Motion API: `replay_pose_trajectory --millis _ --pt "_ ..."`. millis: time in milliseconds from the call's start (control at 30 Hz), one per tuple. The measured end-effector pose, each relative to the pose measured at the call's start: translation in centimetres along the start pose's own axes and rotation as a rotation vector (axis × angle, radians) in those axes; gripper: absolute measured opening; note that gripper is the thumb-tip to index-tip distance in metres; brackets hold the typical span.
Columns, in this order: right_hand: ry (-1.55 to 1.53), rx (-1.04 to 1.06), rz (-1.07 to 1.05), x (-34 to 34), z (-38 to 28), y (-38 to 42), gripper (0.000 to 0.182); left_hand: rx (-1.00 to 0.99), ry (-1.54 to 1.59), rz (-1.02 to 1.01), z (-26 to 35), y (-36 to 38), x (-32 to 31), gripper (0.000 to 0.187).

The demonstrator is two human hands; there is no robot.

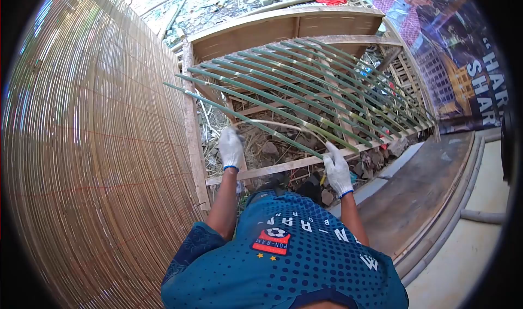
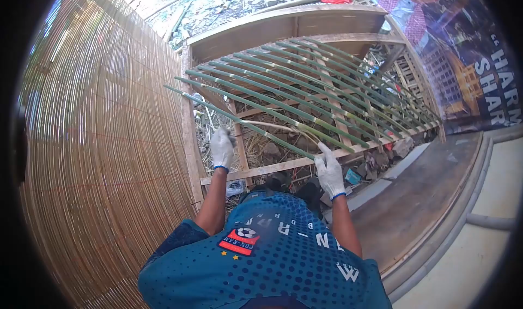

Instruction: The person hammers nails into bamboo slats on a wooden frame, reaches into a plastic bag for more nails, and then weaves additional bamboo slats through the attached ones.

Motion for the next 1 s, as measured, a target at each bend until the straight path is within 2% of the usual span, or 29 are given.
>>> replay_pose_trajectory --millis 100,133,167,233,267,333,467,533,633,733,800,867,967,1000 --pt "0.141 0.251 0.1 0.2 0.9 -0.5 0.037 -0.147 0.122 0.163 4.4 0.6 4.6 0.039" --pt "0.105 0.161 0.052 0.2 0.6 -0.1 0.032 -0.17 0.153 0.239 6.3 0.9 6.4 0.039" --pt "0.104 0.145 0.025 0.4 0.4 0.2 0.03 -0.302 0.035 0.318 7.7 0.6 8.6 0.037" --pt "0.103 0.126 -0.044 0.1 -0.3 0.6 0.027 -0.371 0.092 0.501 10.0 0.2 13.9 0.034" --pt "0.11 0.055 -0.064 0.1 -1.0 1.1 0.026 -0.306 0.27 0.608 10.9 0.1 16.7 0.032" --pt "0.124 0.092 -0.083 -0.1 -0.7 1.3 0.025 -0.358 0.598 0.7 11.9 -0.8 21.8 0.028" --pt "0.12 0.074 -0.119 -0.7 -1.1 1.8 0.025 -0.57 0.765 0.721 19.7 1.5 29.8 0.034" --pt "0.137 0.064 -0.119 -0.8 -0.7 1.8 0.025 -0.645 0.61 1.002 25.0 5.1 32.0 0.037" --pt "0.179 0.093 -0.067 -0.9 -0.1 1.4 0.024 -0.536 -0.271 1.276 31.3 9.0 33.4 0.035" --pt "0.144 0.172 0.045 -0.7 0.3 1.1 0.023 -0.623 -0.823 0.832 26.0 2.6 34.7 0.038" --pt "0.133 0.203 0.113 -0.8 -0.1 0.8 0.023 -0.313 -0.926 0.422 22.4 -1.3 30.0 0.048" --pt "0.119 0.181 0.177 -0.7 0.1 0.3 0.023 -0.368 -1.302 0.045 9.7 -5.3 32.5 0.058" --pt "0.037 0.066 0.244 -0.2 0.2 0.0 0.024 -0.206 -1.392 0.045 9.2 -3.9 27.5 0.058" --pt "-0.014 0.065 0.27 -0.3 1.0 -0.3 0.025 -0.241 -1.24 0.062 10.0 -3.3 24.9 0.058"
Point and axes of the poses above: each hand's wrist, its own y-axis away from the middle knuckle, its own x-axis out of the back of the hand, z = x × y, the point moved 6 cm from there along -y, towards the middle knuckle, and after that the axes turned 2 degrees about -x, right-handed, at the moved point
